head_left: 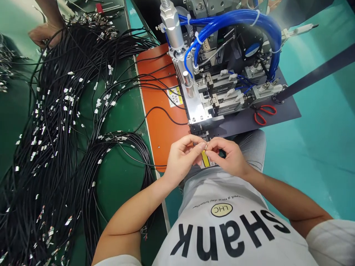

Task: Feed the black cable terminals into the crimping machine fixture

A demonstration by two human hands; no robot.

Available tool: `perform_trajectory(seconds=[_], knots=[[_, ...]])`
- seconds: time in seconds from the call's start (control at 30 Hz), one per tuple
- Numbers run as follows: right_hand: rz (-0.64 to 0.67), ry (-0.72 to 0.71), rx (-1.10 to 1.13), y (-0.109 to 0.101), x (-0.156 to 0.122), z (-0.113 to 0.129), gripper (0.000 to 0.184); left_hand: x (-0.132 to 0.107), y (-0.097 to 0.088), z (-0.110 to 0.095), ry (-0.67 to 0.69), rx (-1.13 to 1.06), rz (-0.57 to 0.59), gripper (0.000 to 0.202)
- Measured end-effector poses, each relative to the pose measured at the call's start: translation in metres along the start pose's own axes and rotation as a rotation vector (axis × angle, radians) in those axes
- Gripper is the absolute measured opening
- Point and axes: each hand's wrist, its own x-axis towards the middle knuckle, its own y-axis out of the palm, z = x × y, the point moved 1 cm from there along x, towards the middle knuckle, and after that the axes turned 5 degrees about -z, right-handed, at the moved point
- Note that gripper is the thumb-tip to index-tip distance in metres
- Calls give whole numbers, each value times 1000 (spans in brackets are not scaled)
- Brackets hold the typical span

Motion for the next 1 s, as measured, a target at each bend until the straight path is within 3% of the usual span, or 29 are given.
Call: perform_trajectory(seconds=[0.2, 0.43, 0.53, 0.63, 0.77, 1.0], knots=[[-33, -40, -73, 2, -1, -5, 10, 0, 1, 14, 12, -90, -72, 25], [-85, -144, -211, 0, 0, 0, 10, -5, -4, 2, -64, 81, 59, 26], [-90, -168, -263, 1, -1, 1, 10, -5, -6, 2, -38, 73, 9, 23], [-111, -132, -222, 3, -1, 1, 10, -4, -7, 7, -17, 11, -27, 19], [-102, -52, -138, 6, 0, 0, 12, -3, -8, 11, -31, -99, 11, 17], [-64, -18, -67, 8, 0, 0, 12, 0, -10, 9, -181, -247, 13, 21]])
